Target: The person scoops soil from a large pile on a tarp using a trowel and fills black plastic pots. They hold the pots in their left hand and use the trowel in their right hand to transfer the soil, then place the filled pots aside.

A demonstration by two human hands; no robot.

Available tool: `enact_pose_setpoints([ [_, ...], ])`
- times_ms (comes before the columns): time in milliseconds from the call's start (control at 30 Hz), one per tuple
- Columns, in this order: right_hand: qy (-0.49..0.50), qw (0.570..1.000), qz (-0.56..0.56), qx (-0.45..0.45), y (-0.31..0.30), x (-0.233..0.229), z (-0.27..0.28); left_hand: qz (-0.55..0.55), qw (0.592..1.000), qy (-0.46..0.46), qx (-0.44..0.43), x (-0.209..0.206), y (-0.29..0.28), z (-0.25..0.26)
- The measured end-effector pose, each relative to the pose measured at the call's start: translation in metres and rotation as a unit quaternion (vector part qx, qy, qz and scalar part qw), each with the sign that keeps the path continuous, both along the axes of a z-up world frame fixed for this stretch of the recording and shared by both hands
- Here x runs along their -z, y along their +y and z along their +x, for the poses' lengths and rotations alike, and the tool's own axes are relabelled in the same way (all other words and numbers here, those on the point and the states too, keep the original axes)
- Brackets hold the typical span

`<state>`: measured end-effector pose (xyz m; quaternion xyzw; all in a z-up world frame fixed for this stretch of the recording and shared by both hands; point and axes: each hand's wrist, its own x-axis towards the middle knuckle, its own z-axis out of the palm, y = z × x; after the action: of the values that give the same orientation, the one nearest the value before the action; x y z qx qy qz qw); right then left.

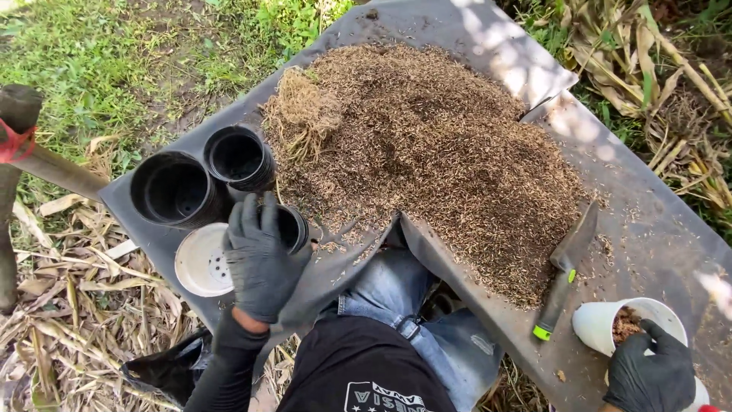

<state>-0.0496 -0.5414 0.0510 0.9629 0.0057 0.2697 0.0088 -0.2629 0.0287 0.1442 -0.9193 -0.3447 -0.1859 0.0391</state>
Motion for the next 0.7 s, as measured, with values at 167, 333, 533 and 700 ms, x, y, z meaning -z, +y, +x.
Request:
enact_pose_setpoints([
  [167, 0.074, 0.996, 0.031, 0.049, 0.012, 0.01, 0.008, -0.093, 0.995, 0.038, 0.009, 0.02, 0.023, -0.019],
  [333, 0.074, 0.995, 0.044, 0.04, 0.017, 0.006, 0.004, -0.147, 0.988, -0.025, 0.039, 0.027, 0.034, -0.024],
  [533, 0.068, 0.996, 0.058, 0.027, 0.019, 0.002, 0.003, -0.333, 0.917, -0.184, 0.123, -0.053, 0.032, -0.006],
  [700, 0.023, 0.988, 0.133, -0.072, 0.046, -0.026, -0.01, -0.459, 0.822, -0.322, 0.099, -0.074, 0.025, -0.01],
])
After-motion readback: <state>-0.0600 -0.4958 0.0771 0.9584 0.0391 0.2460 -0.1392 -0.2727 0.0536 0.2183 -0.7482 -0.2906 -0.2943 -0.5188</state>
